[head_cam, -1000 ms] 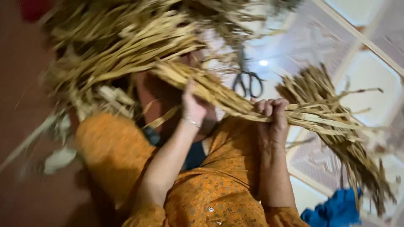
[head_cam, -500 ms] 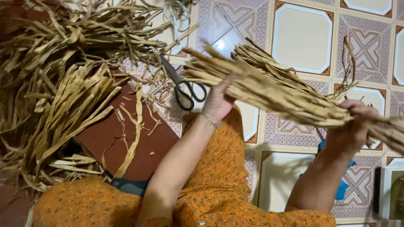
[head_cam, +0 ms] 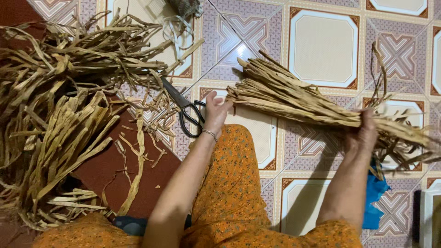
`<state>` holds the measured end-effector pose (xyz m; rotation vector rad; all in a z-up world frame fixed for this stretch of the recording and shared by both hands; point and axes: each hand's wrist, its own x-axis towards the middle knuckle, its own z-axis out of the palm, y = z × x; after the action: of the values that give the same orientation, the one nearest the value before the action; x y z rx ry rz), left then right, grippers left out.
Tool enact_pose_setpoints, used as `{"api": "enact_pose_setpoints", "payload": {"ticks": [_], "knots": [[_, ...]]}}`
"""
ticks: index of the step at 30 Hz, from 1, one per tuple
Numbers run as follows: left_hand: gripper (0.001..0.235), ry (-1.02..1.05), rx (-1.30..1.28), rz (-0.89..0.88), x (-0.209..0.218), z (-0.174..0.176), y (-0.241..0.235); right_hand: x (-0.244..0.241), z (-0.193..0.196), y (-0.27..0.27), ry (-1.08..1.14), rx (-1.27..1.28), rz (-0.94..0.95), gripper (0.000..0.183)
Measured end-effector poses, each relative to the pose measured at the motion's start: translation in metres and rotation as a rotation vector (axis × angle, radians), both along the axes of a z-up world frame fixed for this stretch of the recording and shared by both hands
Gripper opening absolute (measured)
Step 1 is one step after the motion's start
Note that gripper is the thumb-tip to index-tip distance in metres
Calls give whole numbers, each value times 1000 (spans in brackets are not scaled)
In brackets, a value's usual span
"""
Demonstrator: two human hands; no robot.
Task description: The person sits cross-legged on a tiled floor and uses shears to cut long dried plant strips into shorter pieces. The person gathers bundles of strips, cuts them repeatedly, and places the cut pieces into a growing pile beside them.
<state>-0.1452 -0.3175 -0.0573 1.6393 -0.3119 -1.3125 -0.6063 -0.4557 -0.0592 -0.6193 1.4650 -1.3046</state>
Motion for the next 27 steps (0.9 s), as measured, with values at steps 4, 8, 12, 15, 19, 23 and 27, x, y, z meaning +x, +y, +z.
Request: {"api": "enact_pose_setpoints", "payload": {"ticks": [4,8,12,15,19,23,27], "knots": [[82,-357,-68,-59,-14,-19,-6,-14,-6,-20,-187,-47,189,48],[77,-474,-175,-148,-16,-35,-12,-18,-7,-9,-138,143,-78,57],[67,-365,-93,-157,0,-34,-15,-24,6,33,42,93,14,64],[63,-402,-79,-143,8,-32,-24,-13,14,71,760,207,140,56],[64,-396,-187,-200,20,-31,-51,36,25,105,1437,-39,419,51],[72,-510,-332,-291,22,-33,-87,126,10,96,1637,-609,830,129],[78,-481,-242,-404,13,-32,-106,185,1,81,1890,-324,1111,142]]}}
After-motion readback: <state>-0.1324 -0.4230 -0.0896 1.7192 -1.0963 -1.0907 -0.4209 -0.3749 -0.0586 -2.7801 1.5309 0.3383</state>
